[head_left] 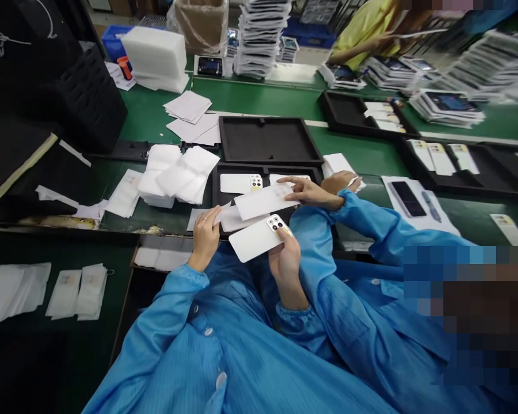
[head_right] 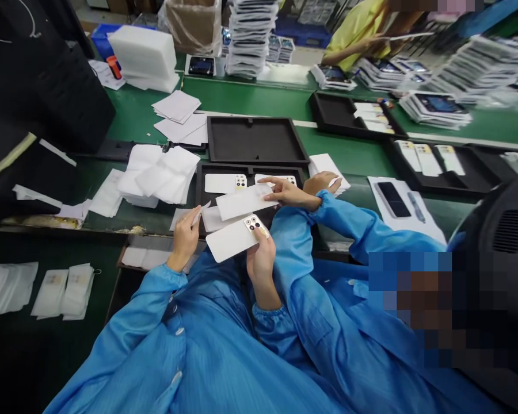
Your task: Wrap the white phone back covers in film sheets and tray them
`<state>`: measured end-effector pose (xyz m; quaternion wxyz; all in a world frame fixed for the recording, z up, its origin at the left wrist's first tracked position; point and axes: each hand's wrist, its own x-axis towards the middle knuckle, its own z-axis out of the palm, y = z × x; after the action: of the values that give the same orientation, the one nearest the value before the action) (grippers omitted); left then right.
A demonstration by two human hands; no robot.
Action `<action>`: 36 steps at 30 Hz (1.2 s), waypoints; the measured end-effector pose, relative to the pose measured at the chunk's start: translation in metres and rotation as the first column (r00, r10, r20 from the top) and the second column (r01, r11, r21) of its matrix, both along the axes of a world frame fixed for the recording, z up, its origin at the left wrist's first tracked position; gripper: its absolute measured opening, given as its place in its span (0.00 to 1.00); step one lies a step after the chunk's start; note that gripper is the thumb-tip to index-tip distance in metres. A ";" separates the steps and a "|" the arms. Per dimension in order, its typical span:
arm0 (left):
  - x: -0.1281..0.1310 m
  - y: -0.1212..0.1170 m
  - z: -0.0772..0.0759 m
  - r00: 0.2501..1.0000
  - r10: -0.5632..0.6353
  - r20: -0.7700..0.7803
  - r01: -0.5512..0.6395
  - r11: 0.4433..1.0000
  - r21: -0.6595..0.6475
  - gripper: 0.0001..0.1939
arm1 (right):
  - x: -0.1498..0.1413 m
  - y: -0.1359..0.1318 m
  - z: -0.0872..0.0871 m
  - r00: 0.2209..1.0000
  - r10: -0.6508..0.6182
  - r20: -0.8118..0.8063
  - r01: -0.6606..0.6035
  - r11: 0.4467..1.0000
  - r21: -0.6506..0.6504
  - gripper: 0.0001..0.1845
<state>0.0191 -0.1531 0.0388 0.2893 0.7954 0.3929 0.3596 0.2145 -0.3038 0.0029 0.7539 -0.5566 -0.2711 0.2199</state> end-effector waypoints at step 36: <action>-0.014 -0.014 -0.049 0.991 -0.085 0.106 0.068 0.986 0.154 0.26 | -0.039 0.015 0.081 0.934 -0.179 -0.311 0.138 0.979 -0.148 0.31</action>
<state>0.0047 -0.1672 -0.0105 0.2639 0.8079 0.3172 0.4207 0.1752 -0.2887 0.0843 0.7675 -0.5788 -0.0842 0.2625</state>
